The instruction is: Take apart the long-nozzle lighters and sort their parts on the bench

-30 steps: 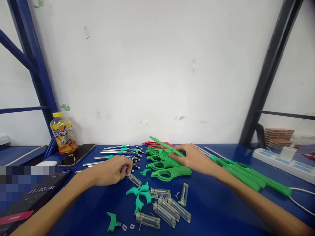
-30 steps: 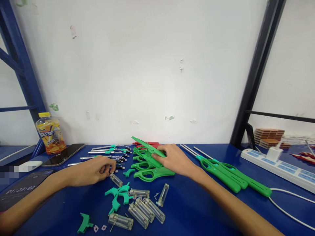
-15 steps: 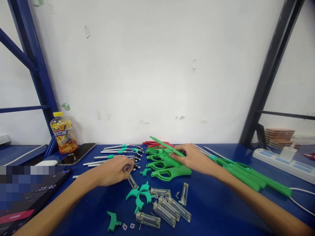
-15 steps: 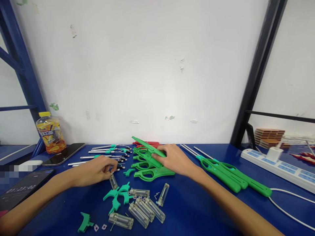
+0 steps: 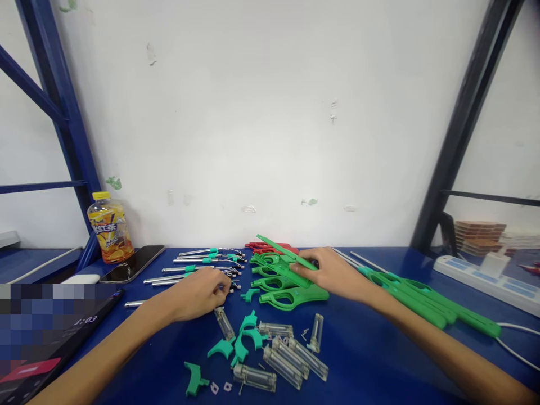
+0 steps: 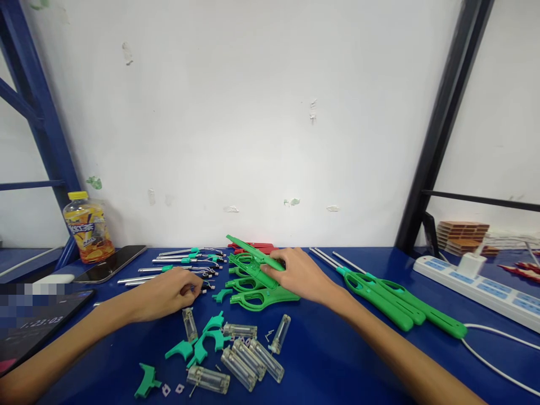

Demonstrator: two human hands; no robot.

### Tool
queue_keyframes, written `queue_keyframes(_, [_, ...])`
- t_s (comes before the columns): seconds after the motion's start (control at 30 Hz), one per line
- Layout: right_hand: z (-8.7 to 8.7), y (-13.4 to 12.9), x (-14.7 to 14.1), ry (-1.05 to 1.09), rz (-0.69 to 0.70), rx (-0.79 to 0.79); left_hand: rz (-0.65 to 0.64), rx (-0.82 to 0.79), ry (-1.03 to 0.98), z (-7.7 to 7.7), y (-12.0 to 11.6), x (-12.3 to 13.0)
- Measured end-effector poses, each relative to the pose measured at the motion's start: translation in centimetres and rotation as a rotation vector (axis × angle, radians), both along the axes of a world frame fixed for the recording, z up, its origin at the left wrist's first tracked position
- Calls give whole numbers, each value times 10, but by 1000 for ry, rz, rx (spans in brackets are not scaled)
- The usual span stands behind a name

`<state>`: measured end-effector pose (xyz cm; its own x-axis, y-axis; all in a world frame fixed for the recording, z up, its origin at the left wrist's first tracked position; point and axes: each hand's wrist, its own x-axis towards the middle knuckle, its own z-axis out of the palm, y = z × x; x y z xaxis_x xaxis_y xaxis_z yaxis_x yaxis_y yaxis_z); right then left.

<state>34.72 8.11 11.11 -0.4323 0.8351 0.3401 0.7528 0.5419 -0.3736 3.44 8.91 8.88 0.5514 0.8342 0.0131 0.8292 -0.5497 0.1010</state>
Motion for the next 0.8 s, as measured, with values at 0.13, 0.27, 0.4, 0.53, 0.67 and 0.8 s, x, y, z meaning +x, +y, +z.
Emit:
queue_keyframes(0.13, [-1, 0, 0, -9, -6, -2, 29, 31, 19, -1, 0, 0])
queue_keyframes(0.27, [0, -1, -1, -11, -12, -8, 78, 33, 60, 7, -5, 2])
queue_keyframes(0.4, [3, -2, -2, -26, -22, -6, 85, 5, 65, 15, -11, 2])
queue_keyframes(0.53, [4, -3, -3, -36, -25, -7, 60, -17, 22, 17, -13, 0])
queue_keyframes(0.67, [3, -4, -3, -35, -27, 2, 54, -26, 11, 18, -13, -2])
queue_keyframes(0.8, [3, -3, -3, -40, -27, 11, 21, -105, 8, 24, -15, -1])
